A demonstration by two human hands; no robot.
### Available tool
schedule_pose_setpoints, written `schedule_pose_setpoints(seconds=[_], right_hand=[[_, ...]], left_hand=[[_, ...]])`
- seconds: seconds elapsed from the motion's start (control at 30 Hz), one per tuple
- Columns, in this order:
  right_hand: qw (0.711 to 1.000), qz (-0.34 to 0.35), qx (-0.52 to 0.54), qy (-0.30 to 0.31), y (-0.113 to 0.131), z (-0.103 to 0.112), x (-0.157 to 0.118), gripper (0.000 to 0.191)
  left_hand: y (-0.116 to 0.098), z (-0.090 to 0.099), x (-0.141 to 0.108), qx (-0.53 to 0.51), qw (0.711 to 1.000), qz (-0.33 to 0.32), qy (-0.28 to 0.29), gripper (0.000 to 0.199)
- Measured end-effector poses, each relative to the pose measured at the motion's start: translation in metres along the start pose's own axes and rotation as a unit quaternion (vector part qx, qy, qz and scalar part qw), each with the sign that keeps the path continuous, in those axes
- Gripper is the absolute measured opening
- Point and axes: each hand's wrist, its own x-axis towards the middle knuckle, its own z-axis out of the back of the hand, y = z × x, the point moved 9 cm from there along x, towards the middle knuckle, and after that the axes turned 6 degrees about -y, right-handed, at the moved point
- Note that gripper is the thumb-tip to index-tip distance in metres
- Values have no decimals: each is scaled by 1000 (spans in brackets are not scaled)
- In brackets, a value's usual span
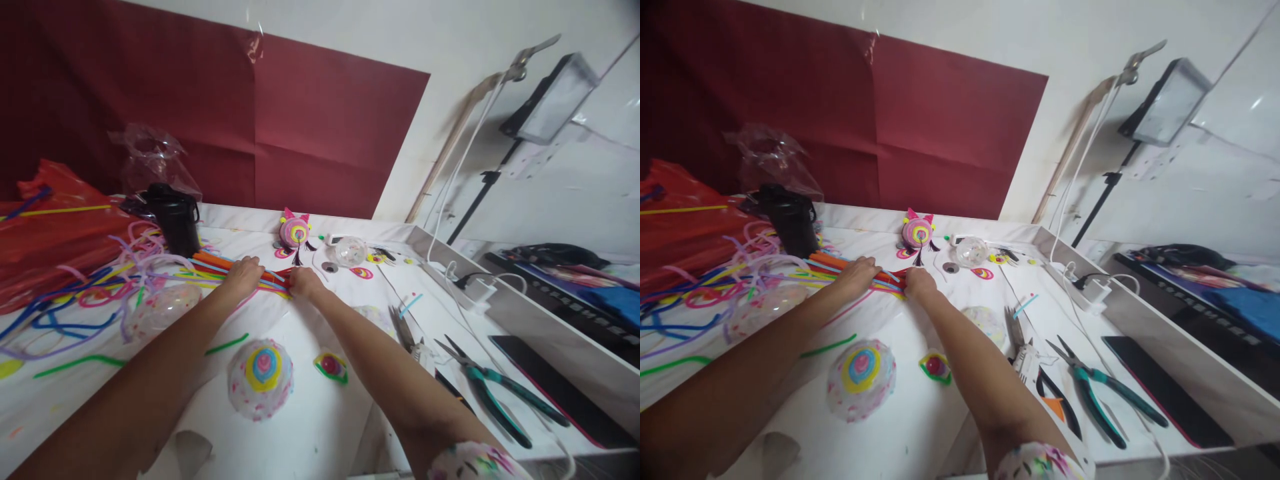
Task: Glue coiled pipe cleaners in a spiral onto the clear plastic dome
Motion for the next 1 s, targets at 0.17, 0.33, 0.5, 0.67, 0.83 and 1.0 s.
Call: schedule_pose_setpoints(seconds=[0.17, 0.33, 0.5, 0.67, 0.83, 1.0], right_hand=[[999, -2, 10, -34, -3, 6, -2, 40], [994, 33, -12, -100, 3, 18, -14, 40], [993, 91, -26, -67, 8, 15, -23, 39], [989, 145, 0, 8, 3, 13, -29, 38], [992, 119, 36, 17, -11, 25, -29, 37], [995, 84, 55, -19, -12, 32, -30, 39]], left_hand=[[-3, 17, -3, 12, 999, 30, -15, 38], [-8, 28, -12, 9, 997, 72, -41, 39], [-9, 19, -20, -10, 996, 82, -14, 40], [-2, 10, -24, -28, 997, 60, 33, 41], [-2, 6, -26, -12, 997, 38, 69, 39], [-11, 19, -24, 25, 999, 18, 43, 39]])
